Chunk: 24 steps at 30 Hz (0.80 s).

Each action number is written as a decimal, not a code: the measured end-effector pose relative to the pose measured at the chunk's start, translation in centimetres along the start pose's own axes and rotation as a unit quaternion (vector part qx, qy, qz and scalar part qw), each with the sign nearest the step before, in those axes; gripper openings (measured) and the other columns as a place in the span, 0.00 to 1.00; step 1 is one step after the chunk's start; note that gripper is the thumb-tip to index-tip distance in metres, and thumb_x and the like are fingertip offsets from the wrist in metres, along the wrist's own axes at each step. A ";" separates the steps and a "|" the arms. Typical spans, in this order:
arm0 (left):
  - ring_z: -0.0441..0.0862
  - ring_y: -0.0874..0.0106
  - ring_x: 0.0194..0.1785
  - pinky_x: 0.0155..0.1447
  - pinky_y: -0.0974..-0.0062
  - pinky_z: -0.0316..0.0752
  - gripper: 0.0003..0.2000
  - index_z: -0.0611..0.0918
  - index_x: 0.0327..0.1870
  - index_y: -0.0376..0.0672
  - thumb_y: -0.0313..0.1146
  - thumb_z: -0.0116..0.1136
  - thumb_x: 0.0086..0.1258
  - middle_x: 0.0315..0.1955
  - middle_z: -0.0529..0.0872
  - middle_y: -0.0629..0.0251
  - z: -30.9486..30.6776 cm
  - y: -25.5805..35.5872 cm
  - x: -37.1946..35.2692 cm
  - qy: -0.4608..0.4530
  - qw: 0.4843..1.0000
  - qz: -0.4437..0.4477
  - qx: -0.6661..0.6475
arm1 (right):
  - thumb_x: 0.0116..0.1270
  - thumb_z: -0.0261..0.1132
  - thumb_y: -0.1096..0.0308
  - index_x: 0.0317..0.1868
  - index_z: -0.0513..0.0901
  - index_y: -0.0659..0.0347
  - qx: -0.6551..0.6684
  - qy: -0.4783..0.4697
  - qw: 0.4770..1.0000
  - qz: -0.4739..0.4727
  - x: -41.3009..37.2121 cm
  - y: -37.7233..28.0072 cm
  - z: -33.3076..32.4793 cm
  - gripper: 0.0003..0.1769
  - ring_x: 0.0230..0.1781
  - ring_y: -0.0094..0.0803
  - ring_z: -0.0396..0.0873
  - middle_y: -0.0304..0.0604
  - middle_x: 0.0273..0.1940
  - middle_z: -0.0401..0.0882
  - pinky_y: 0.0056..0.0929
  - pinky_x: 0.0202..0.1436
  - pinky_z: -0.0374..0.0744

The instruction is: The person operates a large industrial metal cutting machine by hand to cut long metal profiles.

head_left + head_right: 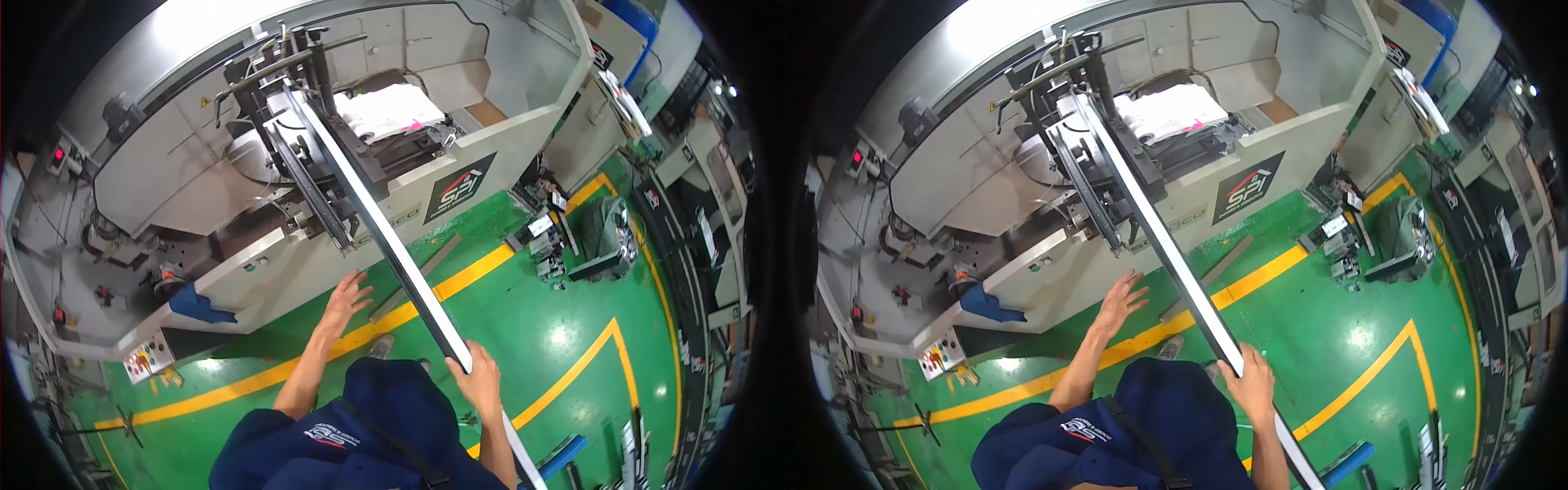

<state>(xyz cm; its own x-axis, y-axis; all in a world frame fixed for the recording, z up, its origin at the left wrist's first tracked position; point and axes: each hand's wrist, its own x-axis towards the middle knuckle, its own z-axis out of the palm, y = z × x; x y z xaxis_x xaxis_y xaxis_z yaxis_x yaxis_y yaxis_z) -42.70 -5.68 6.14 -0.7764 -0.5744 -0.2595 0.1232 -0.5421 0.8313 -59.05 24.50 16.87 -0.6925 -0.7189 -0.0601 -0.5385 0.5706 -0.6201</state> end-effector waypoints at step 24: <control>0.72 0.56 0.71 0.75 0.49 0.65 0.47 0.68 0.74 0.44 0.77 0.47 0.66 0.70 0.74 0.63 5.3 -3.2 10.6 -0.082 0.956 -0.058 -0.274 | 0.47 0.81 0.60 0.41 0.77 0.67 -0.089 -0.042 0.994 0.041 1.4 -0.4 1.1 0.28 0.39 0.62 0.84 0.62 0.38 0.85 0.53 0.46 0.82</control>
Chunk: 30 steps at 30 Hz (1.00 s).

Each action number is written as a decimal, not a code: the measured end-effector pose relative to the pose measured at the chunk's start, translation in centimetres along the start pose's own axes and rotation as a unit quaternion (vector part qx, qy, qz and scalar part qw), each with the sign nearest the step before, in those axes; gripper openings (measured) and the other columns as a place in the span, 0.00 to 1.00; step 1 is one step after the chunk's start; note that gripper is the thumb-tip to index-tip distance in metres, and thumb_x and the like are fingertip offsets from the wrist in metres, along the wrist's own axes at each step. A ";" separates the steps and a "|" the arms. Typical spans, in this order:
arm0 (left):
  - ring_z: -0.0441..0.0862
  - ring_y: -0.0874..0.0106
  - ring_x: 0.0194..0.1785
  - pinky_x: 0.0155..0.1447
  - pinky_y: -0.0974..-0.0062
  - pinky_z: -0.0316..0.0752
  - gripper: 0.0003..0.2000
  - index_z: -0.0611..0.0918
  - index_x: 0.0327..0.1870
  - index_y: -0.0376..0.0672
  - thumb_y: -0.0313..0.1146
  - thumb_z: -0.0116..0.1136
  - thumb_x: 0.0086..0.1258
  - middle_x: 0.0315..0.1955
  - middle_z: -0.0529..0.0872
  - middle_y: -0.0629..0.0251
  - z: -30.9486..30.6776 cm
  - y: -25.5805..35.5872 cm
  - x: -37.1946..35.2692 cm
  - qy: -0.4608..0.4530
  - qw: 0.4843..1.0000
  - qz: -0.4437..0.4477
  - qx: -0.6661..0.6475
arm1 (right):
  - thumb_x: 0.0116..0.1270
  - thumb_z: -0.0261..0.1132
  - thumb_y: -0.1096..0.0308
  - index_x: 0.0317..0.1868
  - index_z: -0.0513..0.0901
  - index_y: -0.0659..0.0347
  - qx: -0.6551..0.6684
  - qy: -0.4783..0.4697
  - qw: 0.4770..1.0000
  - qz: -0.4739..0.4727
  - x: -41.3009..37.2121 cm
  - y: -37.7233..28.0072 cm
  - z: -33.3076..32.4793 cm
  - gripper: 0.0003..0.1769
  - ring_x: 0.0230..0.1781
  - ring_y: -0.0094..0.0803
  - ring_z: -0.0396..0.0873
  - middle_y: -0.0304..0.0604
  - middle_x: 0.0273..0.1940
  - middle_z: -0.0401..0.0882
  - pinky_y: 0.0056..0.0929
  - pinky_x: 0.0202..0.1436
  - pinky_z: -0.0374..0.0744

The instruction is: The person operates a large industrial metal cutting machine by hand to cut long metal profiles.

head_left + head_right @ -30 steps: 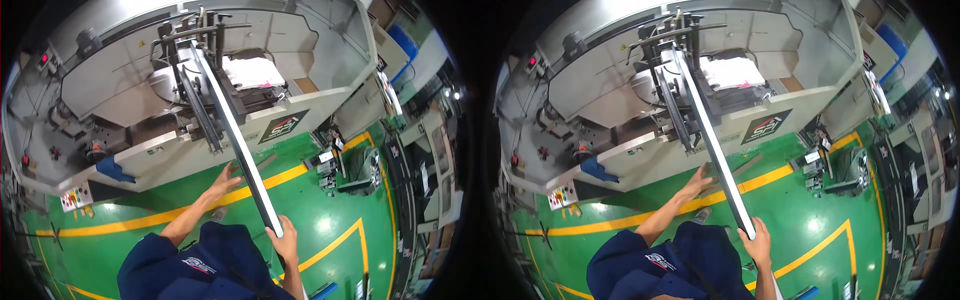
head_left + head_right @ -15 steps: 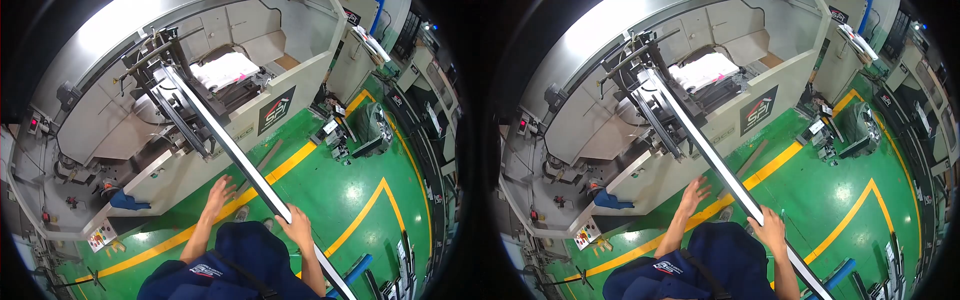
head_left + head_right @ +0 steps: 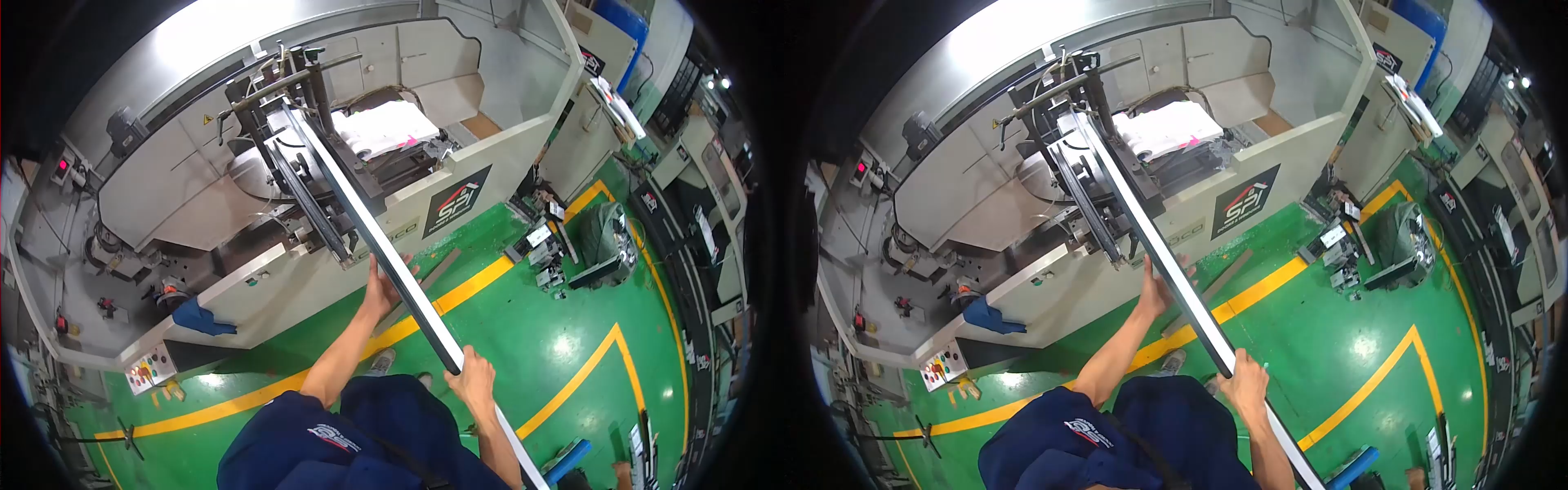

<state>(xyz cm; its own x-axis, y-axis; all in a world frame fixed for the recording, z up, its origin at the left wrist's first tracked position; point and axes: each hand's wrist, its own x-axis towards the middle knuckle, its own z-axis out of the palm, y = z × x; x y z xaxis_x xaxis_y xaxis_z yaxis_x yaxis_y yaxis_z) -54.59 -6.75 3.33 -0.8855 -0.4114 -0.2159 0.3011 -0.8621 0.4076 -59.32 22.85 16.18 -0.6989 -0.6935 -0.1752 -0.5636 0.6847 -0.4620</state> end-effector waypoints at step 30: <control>0.83 0.74 0.53 0.59 0.65 0.81 0.38 0.74 0.70 0.47 0.71 0.38 0.76 0.51 0.85 0.70 9.3 -4.0 -4.8 0.011 0.994 0.023 -0.105 | 0.48 0.83 0.59 0.50 0.83 0.72 0.012 -0.068 0.998 0.009 -9.7 11.2 -6.8 0.33 0.38 0.49 0.88 0.60 0.38 0.88 0.43 0.45 0.83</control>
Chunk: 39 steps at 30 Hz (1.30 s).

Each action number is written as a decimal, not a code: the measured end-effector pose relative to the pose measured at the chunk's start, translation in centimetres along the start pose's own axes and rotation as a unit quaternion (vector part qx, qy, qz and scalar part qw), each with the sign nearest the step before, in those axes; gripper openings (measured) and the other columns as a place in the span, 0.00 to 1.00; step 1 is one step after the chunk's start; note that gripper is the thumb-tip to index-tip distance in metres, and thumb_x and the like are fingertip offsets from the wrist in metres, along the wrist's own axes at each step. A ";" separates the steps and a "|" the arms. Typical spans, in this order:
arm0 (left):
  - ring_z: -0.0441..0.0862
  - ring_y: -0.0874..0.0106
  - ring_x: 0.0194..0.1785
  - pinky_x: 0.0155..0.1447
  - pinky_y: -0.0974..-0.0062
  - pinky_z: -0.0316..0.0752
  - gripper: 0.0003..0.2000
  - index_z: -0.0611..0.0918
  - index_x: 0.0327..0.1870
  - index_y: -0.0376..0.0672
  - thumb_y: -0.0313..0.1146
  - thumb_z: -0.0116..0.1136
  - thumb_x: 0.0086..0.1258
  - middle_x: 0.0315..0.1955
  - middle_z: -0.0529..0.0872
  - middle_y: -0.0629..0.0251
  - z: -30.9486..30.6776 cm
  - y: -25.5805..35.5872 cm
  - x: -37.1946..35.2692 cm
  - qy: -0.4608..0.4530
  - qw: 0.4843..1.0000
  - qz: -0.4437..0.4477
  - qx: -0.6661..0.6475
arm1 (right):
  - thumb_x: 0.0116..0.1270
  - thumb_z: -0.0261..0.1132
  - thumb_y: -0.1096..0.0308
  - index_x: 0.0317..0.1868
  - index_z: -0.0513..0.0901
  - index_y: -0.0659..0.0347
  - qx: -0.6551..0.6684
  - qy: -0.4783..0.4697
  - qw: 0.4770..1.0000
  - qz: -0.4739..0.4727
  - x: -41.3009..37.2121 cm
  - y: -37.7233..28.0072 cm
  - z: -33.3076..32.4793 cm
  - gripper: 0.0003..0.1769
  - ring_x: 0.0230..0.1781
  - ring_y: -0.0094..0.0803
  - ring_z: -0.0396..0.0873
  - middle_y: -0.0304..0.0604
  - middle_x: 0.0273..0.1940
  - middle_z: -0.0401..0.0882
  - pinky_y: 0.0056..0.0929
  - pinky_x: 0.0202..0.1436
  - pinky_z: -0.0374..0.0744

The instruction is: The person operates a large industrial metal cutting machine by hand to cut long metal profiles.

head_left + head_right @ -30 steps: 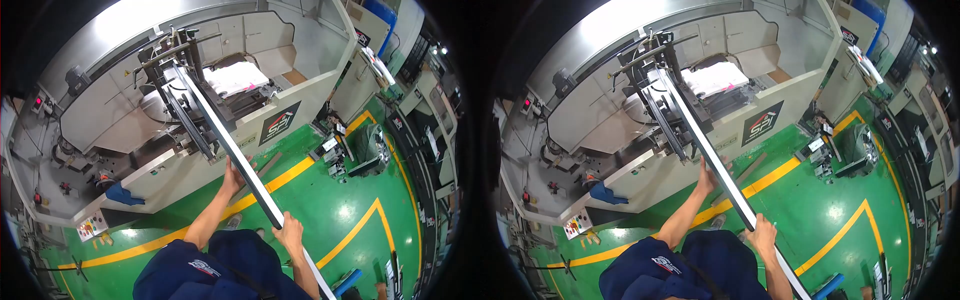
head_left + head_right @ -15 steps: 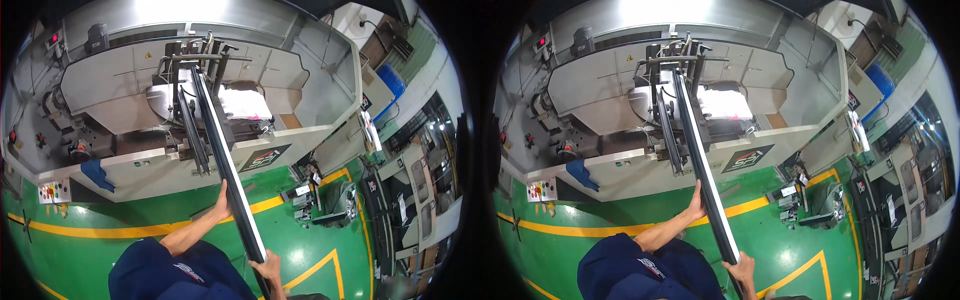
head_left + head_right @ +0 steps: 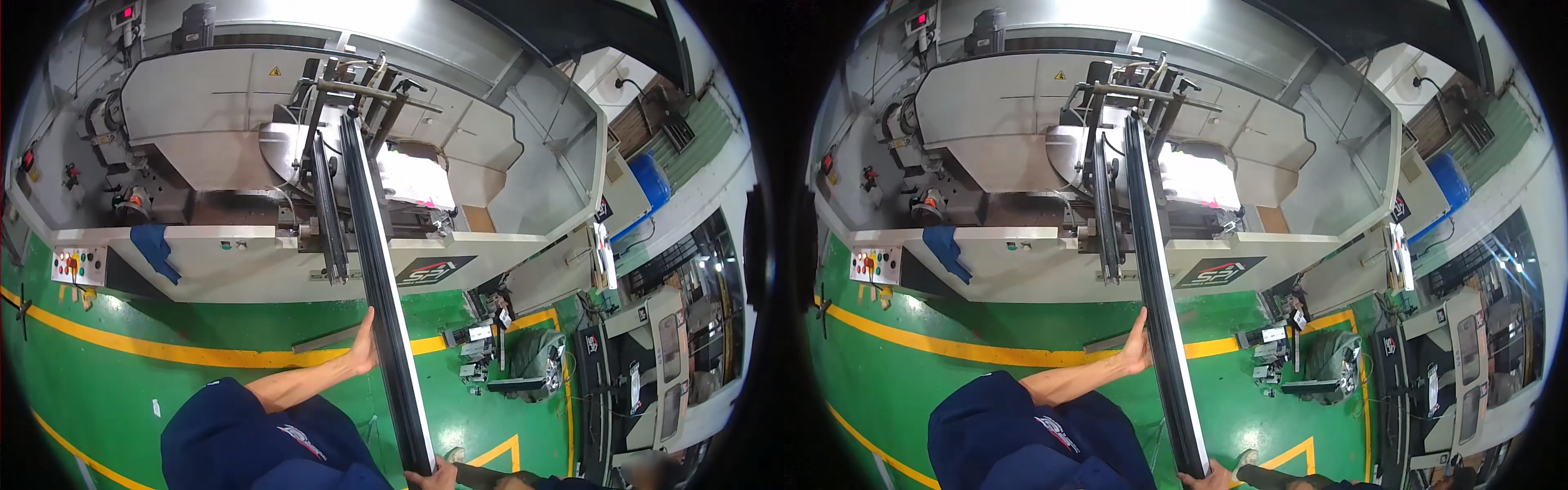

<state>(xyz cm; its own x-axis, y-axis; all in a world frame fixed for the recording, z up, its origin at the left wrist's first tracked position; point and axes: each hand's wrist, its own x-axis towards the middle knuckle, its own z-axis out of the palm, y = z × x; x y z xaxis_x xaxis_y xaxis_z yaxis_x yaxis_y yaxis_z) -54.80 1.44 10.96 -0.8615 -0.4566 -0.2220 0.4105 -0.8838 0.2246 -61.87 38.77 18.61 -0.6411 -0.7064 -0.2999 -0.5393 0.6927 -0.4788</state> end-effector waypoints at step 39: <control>0.84 0.74 0.34 0.32 0.74 0.83 0.24 0.75 0.49 0.31 0.46 0.68 0.72 0.36 0.84 0.57 4.4 0.7 -5.3 0.222 0.880 0.143 0.395 | 0.64 0.71 0.49 0.61 0.80 0.66 0.363 -0.233 0.868 0.246 -4.3 6.2 -1.9 0.33 0.51 0.38 0.80 0.48 0.55 0.82 0.37 0.55 0.79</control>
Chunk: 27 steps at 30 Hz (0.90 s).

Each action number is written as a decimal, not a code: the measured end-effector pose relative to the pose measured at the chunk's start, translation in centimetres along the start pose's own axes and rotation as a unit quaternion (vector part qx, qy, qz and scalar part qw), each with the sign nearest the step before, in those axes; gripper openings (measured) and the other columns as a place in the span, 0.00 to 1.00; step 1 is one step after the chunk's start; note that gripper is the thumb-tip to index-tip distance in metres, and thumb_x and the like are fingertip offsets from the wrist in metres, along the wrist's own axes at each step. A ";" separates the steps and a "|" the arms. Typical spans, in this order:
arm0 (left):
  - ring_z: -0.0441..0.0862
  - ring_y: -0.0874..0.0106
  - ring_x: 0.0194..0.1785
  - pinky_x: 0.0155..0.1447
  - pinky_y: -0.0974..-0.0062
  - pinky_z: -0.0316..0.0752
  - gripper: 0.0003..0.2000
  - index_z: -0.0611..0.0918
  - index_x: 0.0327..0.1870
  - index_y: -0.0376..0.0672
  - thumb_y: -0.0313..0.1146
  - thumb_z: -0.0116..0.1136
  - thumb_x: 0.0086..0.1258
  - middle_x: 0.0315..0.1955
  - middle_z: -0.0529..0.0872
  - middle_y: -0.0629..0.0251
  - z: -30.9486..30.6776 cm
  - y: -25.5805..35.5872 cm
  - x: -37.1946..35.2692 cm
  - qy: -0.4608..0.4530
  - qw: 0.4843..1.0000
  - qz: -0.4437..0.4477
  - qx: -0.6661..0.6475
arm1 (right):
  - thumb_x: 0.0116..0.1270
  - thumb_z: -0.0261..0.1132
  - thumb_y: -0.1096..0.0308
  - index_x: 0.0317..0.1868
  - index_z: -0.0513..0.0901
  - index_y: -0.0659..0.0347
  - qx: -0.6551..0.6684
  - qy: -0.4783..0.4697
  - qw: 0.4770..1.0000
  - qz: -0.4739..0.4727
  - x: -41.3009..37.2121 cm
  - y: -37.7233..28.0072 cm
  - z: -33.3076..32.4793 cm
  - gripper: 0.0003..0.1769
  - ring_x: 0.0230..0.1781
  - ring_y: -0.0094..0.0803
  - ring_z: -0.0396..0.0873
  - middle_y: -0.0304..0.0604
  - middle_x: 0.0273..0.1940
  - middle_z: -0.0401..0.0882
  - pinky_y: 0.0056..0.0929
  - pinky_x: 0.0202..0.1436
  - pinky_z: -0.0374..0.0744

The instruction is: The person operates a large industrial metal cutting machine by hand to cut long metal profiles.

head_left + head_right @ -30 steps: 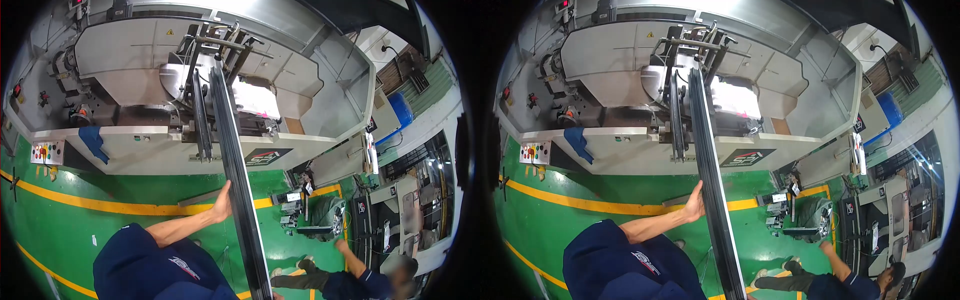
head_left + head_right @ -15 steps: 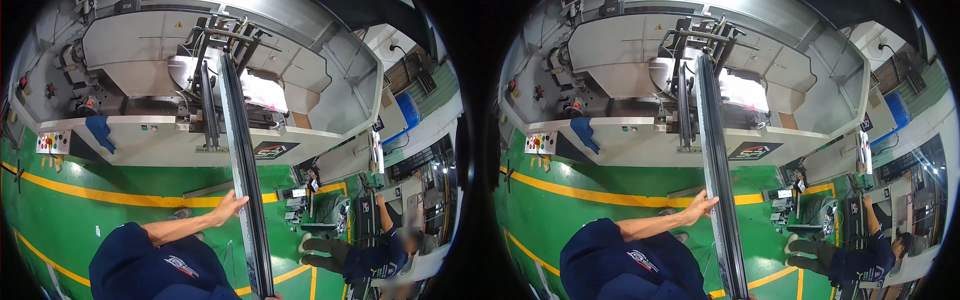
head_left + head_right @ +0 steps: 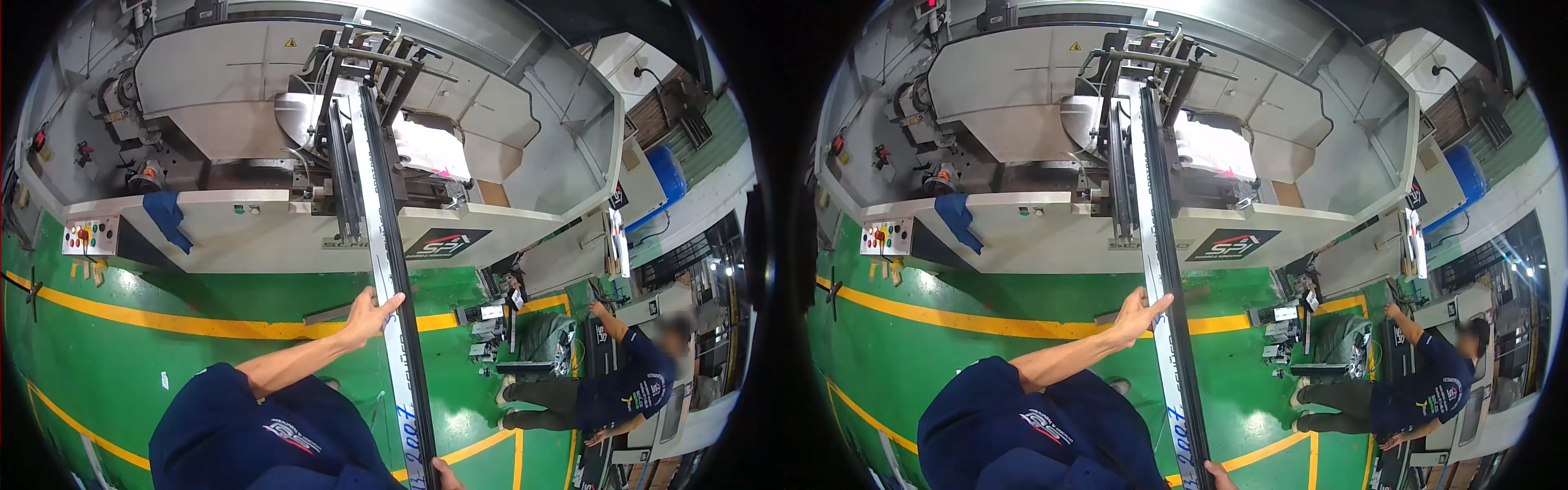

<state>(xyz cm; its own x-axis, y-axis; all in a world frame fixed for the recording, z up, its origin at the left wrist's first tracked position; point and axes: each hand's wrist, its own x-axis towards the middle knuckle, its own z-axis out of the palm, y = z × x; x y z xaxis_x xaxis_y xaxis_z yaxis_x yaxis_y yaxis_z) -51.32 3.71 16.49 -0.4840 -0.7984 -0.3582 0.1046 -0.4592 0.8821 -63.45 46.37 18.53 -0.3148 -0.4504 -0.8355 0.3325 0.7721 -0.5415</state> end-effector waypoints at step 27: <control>0.85 0.67 0.53 0.59 0.69 0.79 0.27 0.70 0.64 0.26 0.31 0.67 0.70 0.52 0.87 0.50 -1.7 -1.3 7.5 0.027 0.992 0.026 0.120 | 0.74 0.55 0.35 0.54 0.83 0.62 0.094 -0.072 0.993 0.026 10.4 0.3 1.7 0.35 0.32 0.35 0.85 0.45 0.39 0.88 0.34 0.40 0.83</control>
<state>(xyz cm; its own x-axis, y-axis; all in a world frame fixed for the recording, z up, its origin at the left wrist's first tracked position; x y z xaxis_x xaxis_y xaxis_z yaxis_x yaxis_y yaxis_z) -53.63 -2.38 12.11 -0.4349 -0.8418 -0.3197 -0.0843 -0.3154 0.9452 -65.13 41.11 9.50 -0.1666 -0.4818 -0.8603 0.5092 0.7051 -0.4935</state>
